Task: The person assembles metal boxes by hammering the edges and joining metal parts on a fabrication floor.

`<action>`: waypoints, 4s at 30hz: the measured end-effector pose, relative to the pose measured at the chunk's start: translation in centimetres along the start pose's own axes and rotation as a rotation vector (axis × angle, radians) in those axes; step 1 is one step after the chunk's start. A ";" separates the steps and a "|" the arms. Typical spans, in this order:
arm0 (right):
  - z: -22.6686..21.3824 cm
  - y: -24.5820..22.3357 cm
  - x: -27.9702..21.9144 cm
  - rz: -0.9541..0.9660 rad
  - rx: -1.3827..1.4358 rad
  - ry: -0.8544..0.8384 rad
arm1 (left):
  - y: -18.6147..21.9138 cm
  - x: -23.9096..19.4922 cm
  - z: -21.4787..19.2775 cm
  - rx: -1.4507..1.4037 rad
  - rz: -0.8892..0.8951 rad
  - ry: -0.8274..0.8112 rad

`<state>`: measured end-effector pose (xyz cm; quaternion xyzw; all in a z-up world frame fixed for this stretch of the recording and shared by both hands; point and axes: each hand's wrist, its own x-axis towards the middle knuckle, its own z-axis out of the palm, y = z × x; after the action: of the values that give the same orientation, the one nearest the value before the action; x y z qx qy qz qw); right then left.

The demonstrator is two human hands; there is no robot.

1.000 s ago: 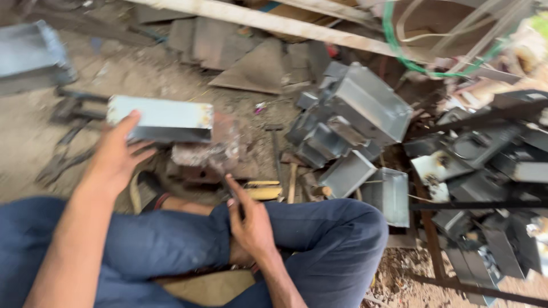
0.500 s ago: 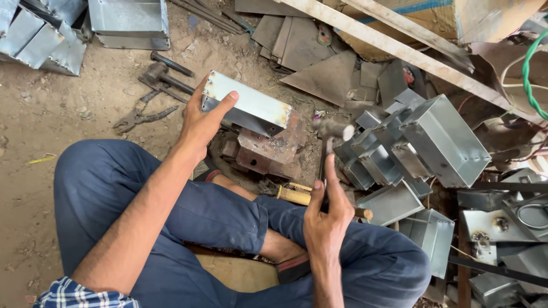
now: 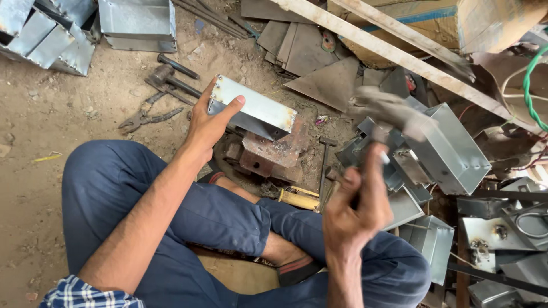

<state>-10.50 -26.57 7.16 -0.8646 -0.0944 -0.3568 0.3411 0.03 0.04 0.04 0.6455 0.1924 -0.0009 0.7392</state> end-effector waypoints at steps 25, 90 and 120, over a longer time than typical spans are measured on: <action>2.6 -0.9 -1.4 0.179 -0.086 -0.415 | 0.8 -0.3 -0.2 -0.011 -0.001 0.016; 4.2 0.1 -5.9 0.365 0.102 -0.476 | 0.8 0.2 -1.4 -0.310 -0.055 0.126; 6.8 0.1 -6.8 0.102 -0.228 -0.535 | 0.8 1.1 -2.4 -0.326 -0.089 0.254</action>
<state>-11.68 -21.60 -1.02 -0.9643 -0.0969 -0.1068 0.2221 0.60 2.75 0.23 0.5032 0.3101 0.0790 0.8027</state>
